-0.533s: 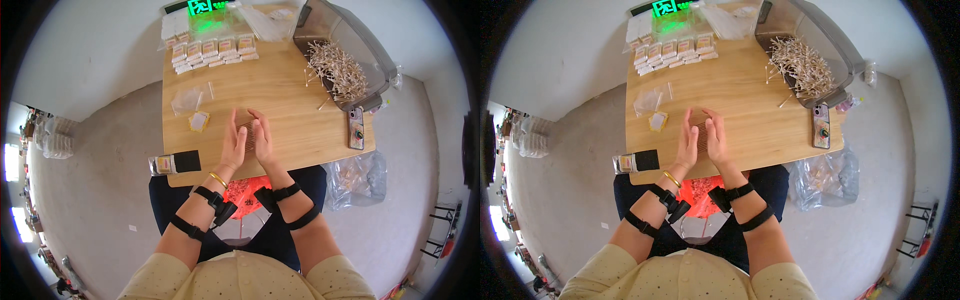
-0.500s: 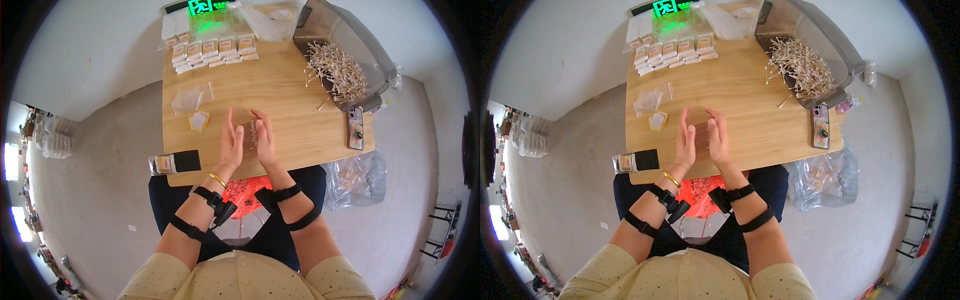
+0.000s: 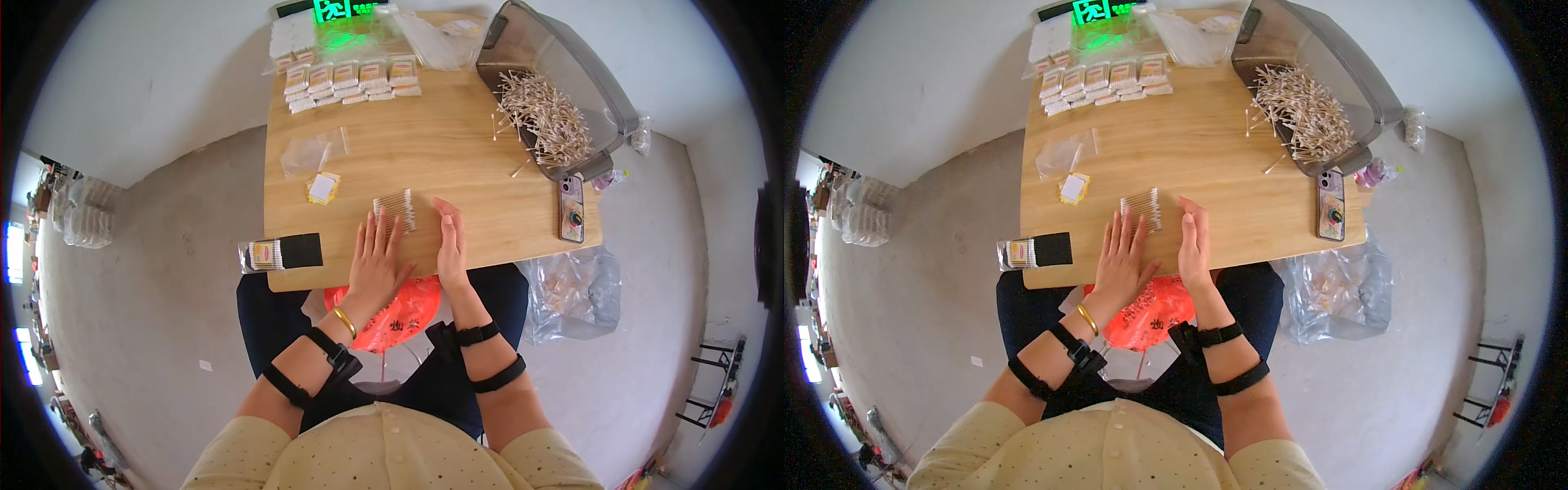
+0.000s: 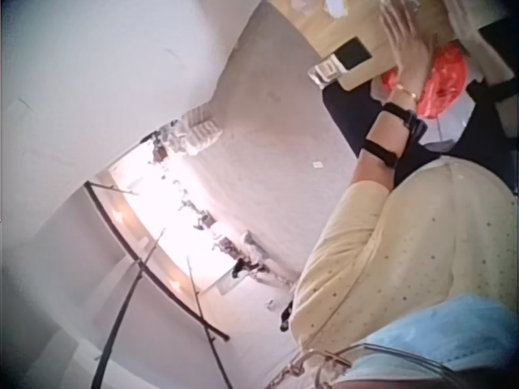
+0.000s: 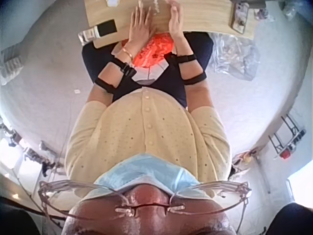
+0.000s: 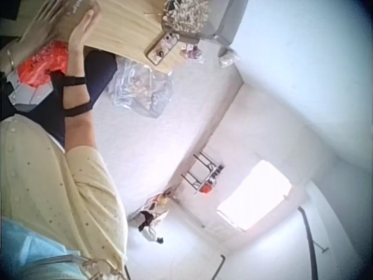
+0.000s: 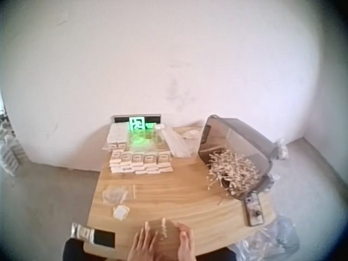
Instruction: The person is counting cotton swabs and placing them into small clear plastic bags.
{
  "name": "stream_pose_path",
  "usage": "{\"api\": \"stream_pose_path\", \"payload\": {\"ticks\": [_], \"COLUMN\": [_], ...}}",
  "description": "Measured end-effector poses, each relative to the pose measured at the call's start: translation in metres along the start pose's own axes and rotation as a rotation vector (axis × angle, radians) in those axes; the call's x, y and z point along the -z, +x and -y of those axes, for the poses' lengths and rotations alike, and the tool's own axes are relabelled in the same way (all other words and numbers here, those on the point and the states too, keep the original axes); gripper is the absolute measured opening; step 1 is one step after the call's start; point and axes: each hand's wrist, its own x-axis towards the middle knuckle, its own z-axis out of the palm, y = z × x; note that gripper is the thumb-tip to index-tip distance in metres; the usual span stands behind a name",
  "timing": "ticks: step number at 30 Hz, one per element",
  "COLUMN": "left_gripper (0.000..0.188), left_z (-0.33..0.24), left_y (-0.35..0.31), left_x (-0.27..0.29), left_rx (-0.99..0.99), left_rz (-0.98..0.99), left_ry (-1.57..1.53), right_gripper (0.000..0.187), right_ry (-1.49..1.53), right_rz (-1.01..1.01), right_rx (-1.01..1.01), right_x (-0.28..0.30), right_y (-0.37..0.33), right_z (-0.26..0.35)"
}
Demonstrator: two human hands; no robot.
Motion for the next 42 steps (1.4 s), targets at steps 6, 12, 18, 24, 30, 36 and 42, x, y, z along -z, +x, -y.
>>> {"api": "stream_pose_path", "payload": {"ticks": [6,12,18,24,30,36,42], "left_gripper": [0.089,0.087,0.078,0.045,0.028,0.024,0.022], "left_z": [-0.008,0.006,0.041,0.052,0.054,0.054,0.055], "left_y": [0.017,0.015,0.009,0.002,0.002,0.003,0.005], "left_x": [-0.006,0.002,0.017,0.026,0.026,0.026,0.026], "left_rx": [0.026,0.022,-0.009,0.045,0.107,0.128,0.087], "left_rz": [-0.052,-0.004,-0.113,-0.300,-0.381,-0.383,-0.373], "left_ry": [0.066,0.057,-0.190,-0.381,-0.459,-0.461,-0.423], "right_gripper": [0.043,0.032,0.035,0.043,0.040,0.035,0.033], "right_ry": [-0.031,-0.033,-0.525,-0.775,-0.786,-0.796,-0.785], "right_rz": [0.008,-0.003,0.141,0.346,0.405,0.412,0.393], "right_rx": [0.027,0.052,0.212,0.386,0.499,0.487,0.505], "right_x": [0.000,0.004,0.012,0.015,-0.001,-0.003,-0.007], "right_y": [0.001,0.004,-0.005,-0.019,-0.014,-0.013,-0.007], "right_z": [0.001,-0.010,0.021,0.018,0.020,0.016,0.013]}}
